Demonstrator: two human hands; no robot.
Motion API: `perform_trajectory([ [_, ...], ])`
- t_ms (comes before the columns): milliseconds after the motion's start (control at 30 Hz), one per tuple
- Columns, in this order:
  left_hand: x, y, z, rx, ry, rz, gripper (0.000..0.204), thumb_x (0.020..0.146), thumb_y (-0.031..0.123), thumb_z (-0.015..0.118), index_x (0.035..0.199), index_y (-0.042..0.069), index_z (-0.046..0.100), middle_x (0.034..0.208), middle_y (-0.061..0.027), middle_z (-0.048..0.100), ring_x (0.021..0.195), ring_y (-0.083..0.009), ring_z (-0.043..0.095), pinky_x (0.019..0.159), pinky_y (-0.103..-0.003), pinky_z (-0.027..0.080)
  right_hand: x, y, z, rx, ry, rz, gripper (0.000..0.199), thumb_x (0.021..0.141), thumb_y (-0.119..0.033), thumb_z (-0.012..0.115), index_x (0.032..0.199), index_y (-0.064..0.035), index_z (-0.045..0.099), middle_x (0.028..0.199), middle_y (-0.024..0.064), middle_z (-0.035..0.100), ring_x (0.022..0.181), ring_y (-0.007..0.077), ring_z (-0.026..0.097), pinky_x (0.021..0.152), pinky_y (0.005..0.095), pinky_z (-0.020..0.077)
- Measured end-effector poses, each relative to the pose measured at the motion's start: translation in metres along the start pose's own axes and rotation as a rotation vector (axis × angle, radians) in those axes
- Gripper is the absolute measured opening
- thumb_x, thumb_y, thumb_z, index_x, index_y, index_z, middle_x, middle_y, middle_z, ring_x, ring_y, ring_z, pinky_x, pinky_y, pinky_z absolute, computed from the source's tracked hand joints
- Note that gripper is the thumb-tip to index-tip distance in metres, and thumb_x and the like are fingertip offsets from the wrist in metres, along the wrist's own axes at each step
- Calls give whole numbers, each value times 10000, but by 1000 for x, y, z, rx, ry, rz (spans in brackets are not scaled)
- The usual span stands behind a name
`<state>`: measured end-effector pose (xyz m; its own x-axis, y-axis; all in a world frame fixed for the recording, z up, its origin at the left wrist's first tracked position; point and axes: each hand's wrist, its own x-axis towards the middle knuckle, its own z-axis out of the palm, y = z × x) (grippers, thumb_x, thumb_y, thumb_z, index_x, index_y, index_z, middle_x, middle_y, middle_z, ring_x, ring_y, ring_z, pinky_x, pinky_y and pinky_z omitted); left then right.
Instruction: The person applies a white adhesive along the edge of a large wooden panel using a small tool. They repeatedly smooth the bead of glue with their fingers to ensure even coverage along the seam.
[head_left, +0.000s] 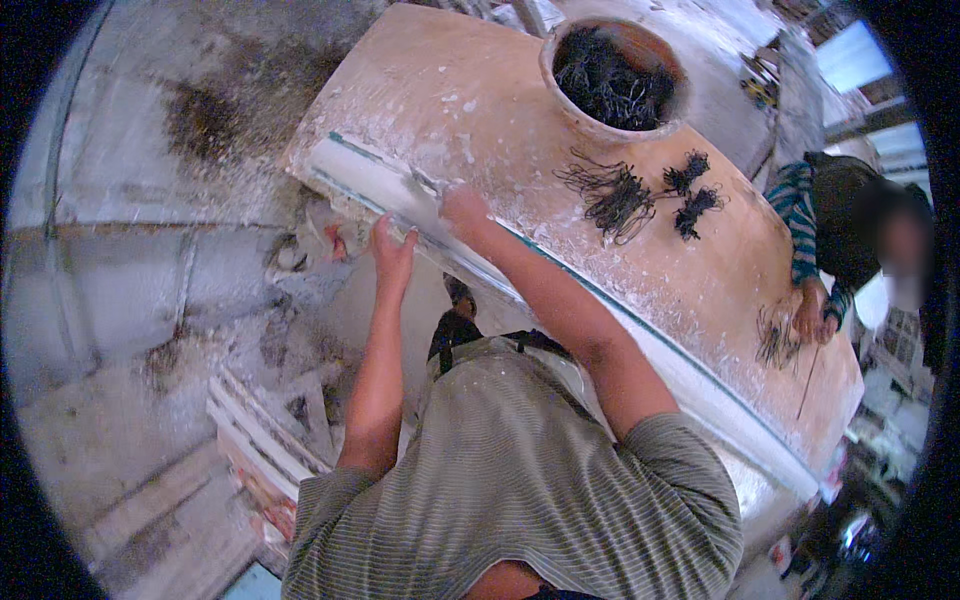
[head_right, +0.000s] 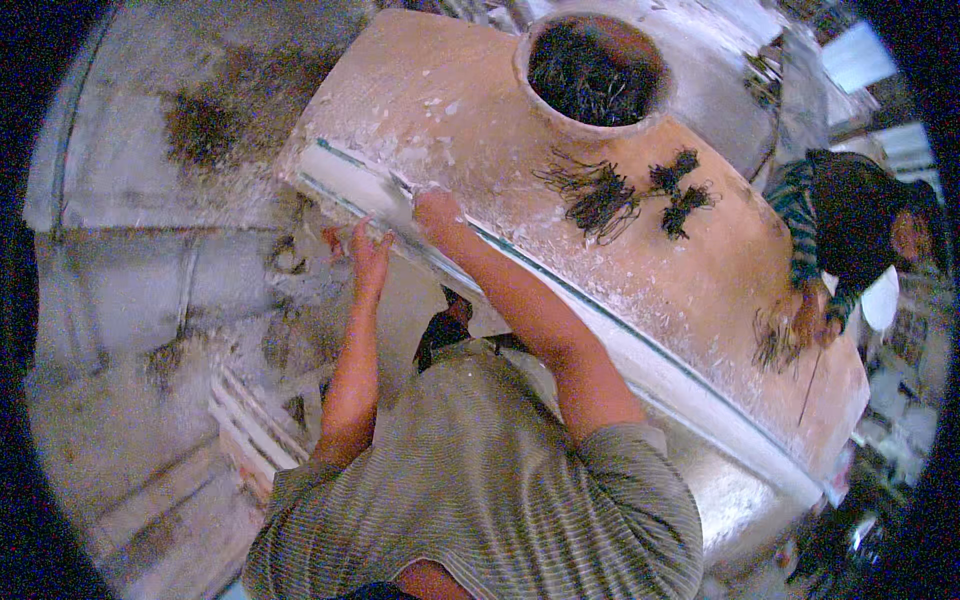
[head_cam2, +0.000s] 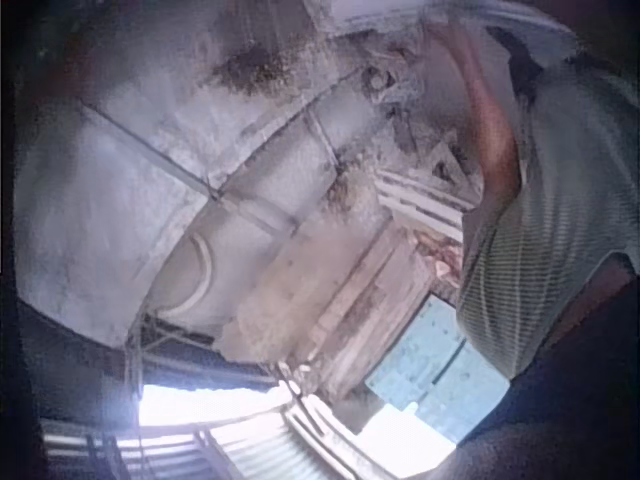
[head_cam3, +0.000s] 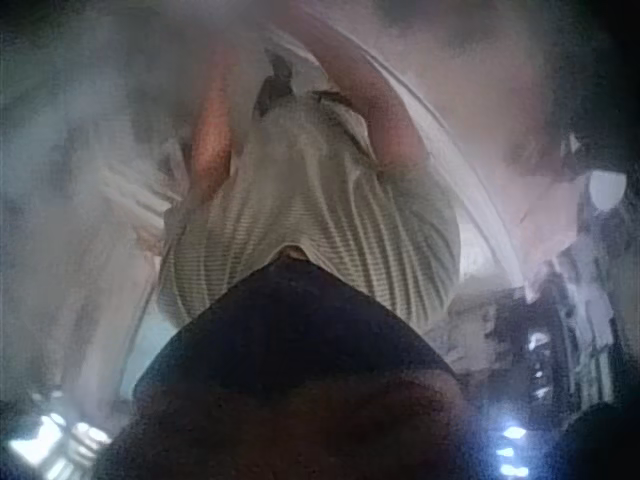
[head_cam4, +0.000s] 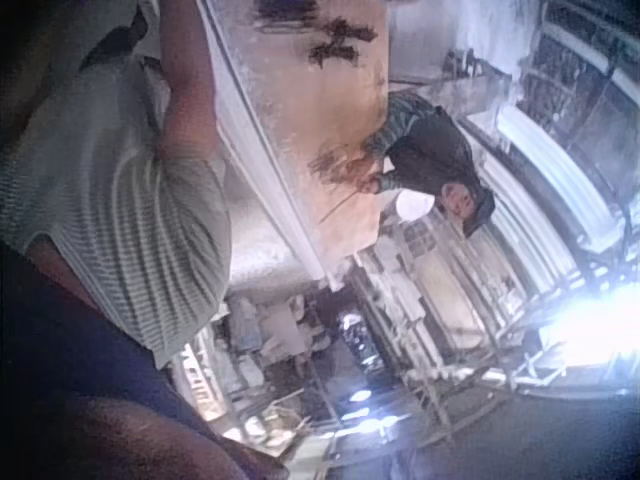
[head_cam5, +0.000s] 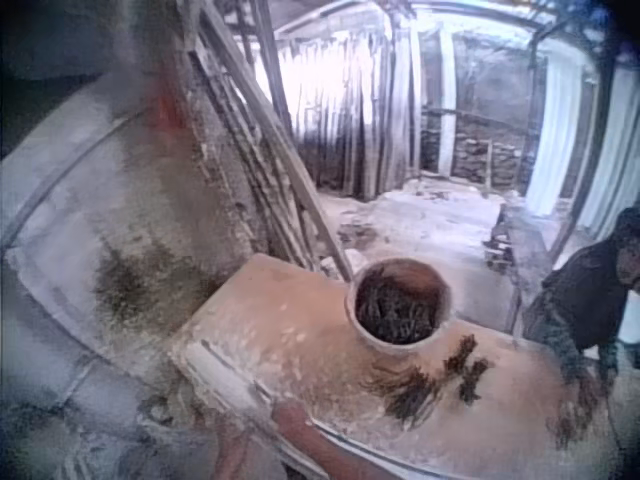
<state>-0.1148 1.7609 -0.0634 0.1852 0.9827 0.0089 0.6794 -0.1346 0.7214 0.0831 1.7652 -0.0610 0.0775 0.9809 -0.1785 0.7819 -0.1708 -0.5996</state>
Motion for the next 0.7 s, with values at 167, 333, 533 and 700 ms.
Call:
perform_trajectory([
  [167, 44, -33, -15, 339, -35, 143, 902, 796, 439, 727, 1457, -12, 310, 1547, -213, 246, 1432, -397, 196, 1166, -499, 164, -71, 56, -46, -226, -107, -107, 380, 790, -175, 602, 1167, -130, 627, 1073, 166, 655, 884, 370, 658, 733, 484, 540],
  [333, 52, -18, -36, 428, -260, 181, 918, 810, 487, 687, 1464, -26, 297, 1557, -222, 223, 1440, -385, 196, 1156, -524, 172, -132, 45, -107, -401, -181, -197, 406, 860, -190, 555, 1266, -182, 574, 1134, 148, 624, 856, 372, 660, 712, 488, 542],
  [533, 59, -25, -44, 474, -264, 253, 876, 812, 467, 683, 1457, -13, 335, 1548, -214, 257, 1443, -355, 211, 1155, -519, 183, 0, -14, -45, -431, -244, -219, 366, 858, -118, 531, 1220, -146, 577, 1072, 155, 657, 853, 364, 681, 699, 481, 564],
  [700, 65, -26, -57, 492, -326, 218, 832, 829, 439, 655, 1453, -15, 344, 1554, -195, 260, 1448, -333, 214, 1160, -509, 180, -2, -15, -47, -408, -242, -230, 402, 852, -125, 533, 1253, -137, 554, 1037, 191, 658, 748, 368, 680, 652, 494, 565],
])
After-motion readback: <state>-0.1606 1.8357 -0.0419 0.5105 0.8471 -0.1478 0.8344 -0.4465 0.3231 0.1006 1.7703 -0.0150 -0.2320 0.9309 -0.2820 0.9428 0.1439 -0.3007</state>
